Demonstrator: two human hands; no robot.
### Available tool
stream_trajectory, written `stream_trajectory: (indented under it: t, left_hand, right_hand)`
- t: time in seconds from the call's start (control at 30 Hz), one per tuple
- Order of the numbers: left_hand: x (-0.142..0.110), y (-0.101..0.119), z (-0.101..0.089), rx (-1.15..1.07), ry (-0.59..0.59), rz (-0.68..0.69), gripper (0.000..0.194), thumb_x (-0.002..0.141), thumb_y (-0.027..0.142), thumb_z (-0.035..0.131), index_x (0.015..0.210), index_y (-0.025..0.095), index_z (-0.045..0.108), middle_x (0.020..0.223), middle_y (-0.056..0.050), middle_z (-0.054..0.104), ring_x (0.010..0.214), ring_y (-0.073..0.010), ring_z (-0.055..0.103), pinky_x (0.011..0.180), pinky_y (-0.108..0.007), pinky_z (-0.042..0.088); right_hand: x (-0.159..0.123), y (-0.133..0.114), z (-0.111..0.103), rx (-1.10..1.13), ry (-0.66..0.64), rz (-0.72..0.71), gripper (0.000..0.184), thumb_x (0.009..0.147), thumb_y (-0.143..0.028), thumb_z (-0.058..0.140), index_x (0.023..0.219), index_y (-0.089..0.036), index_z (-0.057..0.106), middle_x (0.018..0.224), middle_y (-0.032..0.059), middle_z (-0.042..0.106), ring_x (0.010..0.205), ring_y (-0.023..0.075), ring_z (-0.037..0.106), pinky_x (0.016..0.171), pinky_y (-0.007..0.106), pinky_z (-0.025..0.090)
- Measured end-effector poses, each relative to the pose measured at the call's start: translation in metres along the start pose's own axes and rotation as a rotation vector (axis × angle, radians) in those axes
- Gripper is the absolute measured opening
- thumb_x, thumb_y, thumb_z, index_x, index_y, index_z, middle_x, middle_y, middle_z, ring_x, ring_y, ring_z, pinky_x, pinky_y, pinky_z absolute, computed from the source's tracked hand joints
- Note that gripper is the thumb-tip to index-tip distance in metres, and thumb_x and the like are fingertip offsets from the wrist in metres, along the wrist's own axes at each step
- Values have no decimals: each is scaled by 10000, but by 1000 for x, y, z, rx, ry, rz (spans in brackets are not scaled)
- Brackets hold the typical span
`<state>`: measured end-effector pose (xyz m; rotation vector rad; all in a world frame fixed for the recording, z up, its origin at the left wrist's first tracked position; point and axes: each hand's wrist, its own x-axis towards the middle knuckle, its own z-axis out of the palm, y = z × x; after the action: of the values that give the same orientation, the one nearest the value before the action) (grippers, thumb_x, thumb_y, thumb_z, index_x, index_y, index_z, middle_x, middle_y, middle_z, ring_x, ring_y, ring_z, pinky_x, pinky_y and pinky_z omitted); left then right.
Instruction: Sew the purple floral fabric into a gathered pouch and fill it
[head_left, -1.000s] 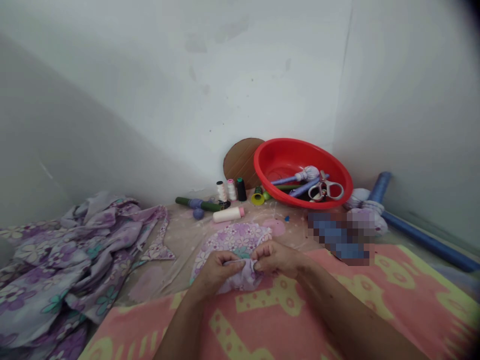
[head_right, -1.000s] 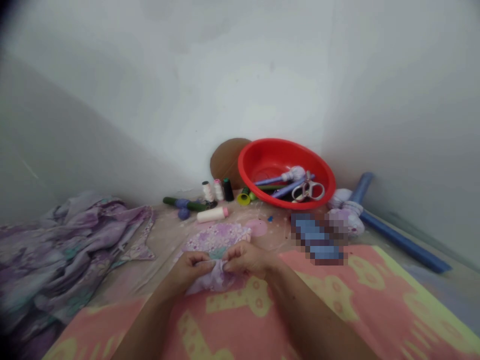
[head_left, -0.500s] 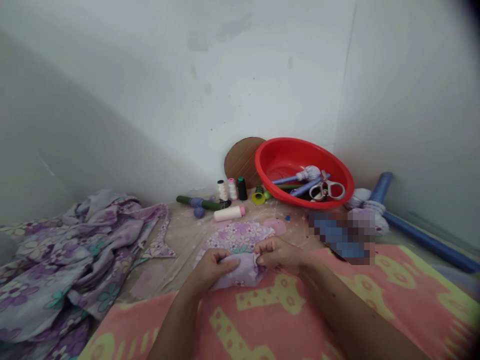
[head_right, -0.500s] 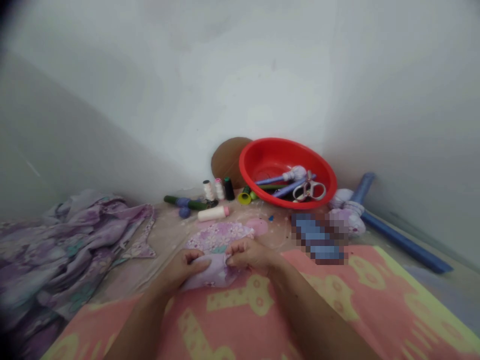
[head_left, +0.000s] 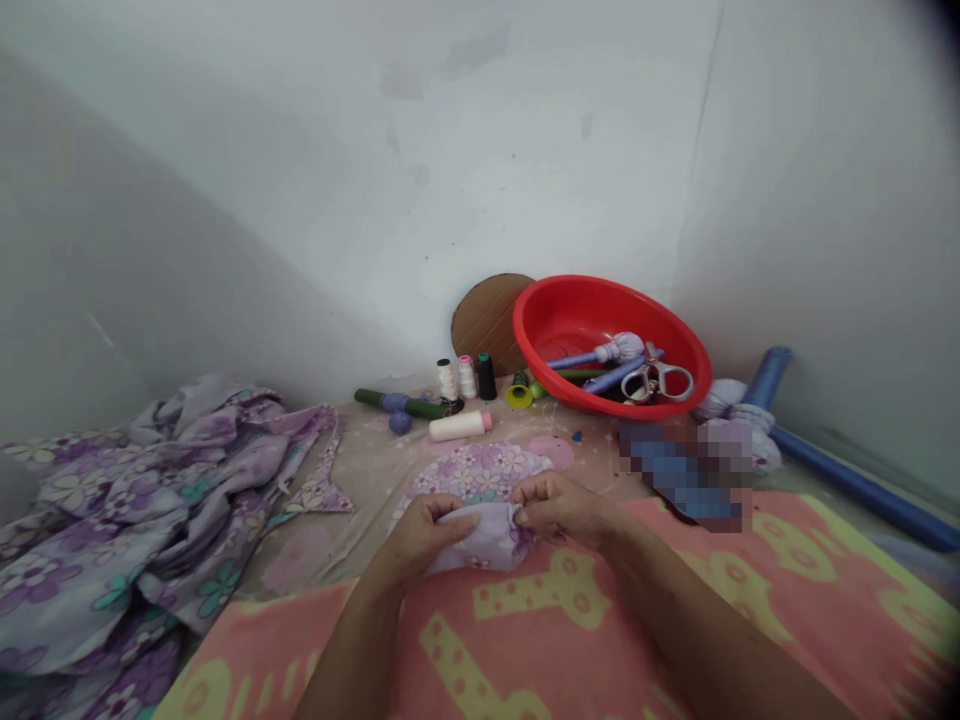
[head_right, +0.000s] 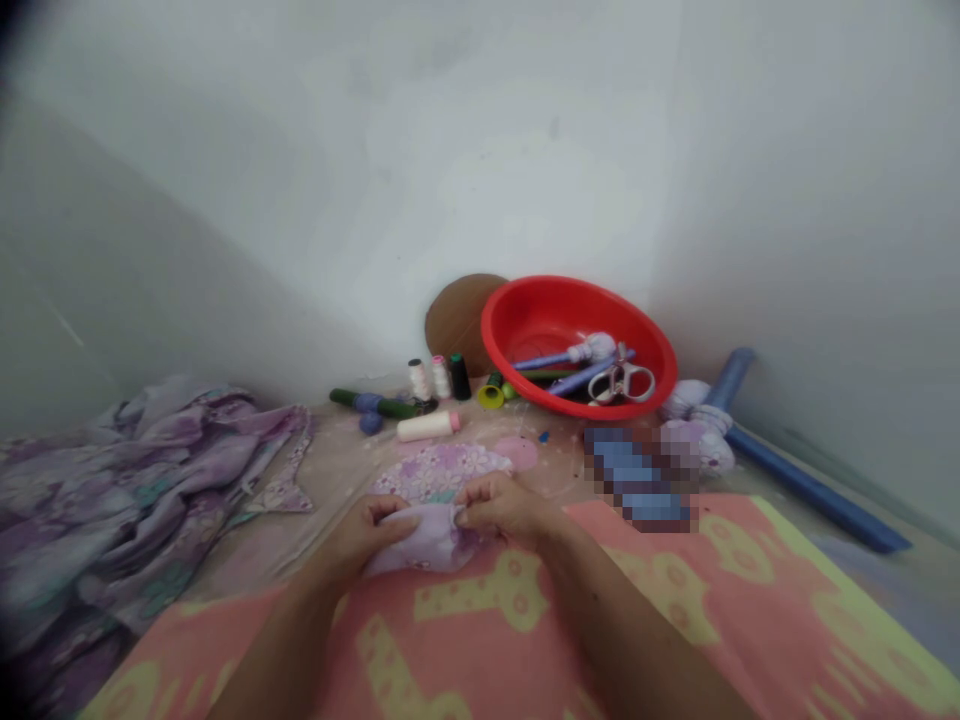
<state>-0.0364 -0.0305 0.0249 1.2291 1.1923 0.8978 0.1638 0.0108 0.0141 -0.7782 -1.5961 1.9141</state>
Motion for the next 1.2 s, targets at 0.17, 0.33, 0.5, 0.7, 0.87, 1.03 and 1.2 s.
stream_trajectory:
  t: [0.17, 0.33, 0.5, 0.7, 0.87, 1.03, 1.2]
  left_hand:
    - [1, -1, 1, 22, 12, 7, 317, 519, 416, 686, 558, 118, 587, 472, 26, 522, 414, -65, 403, 388, -170, 269]
    - [1, 1, 5, 118, 10, 72, 289, 566, 405, 651, 532, 122, 606, 451, 29, 488, 417, -65, 386, 403, -175, 261]
    - [2, 2, 11, 228, 7, 174, 287, 601, 381, 624, 486, 121, 587, 426, 39, 413, 419, -57, 332, 408, -180, 225]
    - [2, 1, 11, 223, -24, 180, 304, 613, 398, 606, 487, 124, 566, 426, 44, 392, 408, -52, 301, 400, -183, 204]
    - [3, -1, 7, 203, -39, 142, 326, 607, 432, 605, 512, 122, 571, 434, 40, 422, 411, -58, 332, 408, -182, 231]
    - [4, -3, 4, 201, -12, 100, 349, 592, 459, 610, 534, 116, 571, 429, 48, 415, 404, -54, 326, 397, -175, 225]
    - [5, -7, 3, 163, -15, 100, 320, 591, 430, 625, 553, 115, 577, 451, 44, 433, 423, -56, 347, 414, -174, 247]
  right_hand:
    - [1, 2, 0, -87, 40, -19, 150, 603, -243, 580, 673, -113, 552, 399, -82, 396, 325, 24, 280, 323, 161, 200]
    - [2, 0, 4, -155, 77, -24, 113, 625, -223, 549, 664, -118, 539, 389, -86, 378, 320, 24, 271, 330, 162, 186]
    - [5, 2, 10, -206, 101, -31, 85, 622, -191, 525, 655, -114, 537, 417, -76, 388, 350, 22, 289, 356, 159, 182]
    - [6, 7, 6, -79, -2, -41, 145, 628, -247, 561, 670, -109, 556, 446, -70, 387, 378, 21, 276, 382, 169, 182]
    - [4, 4, 4, 2, -24, -23, 152, 609, -232, 577, 678, -97, 567, 451, -62, 424, 366, 21, 304, 364, 162, 193]
    - [3, 1, 3, 91, -51, 40, 141, 584, -196, 588, 678, -93, 568, 426, -69, 425, 324, 12, 269, 326, 154, 169]
    - [3, 4, -2, 123, -110, 47, 118, 605, -168, 572, 693, -91, 588, 391, -83, 382, 307, 10, 233, 312, 151, 157]
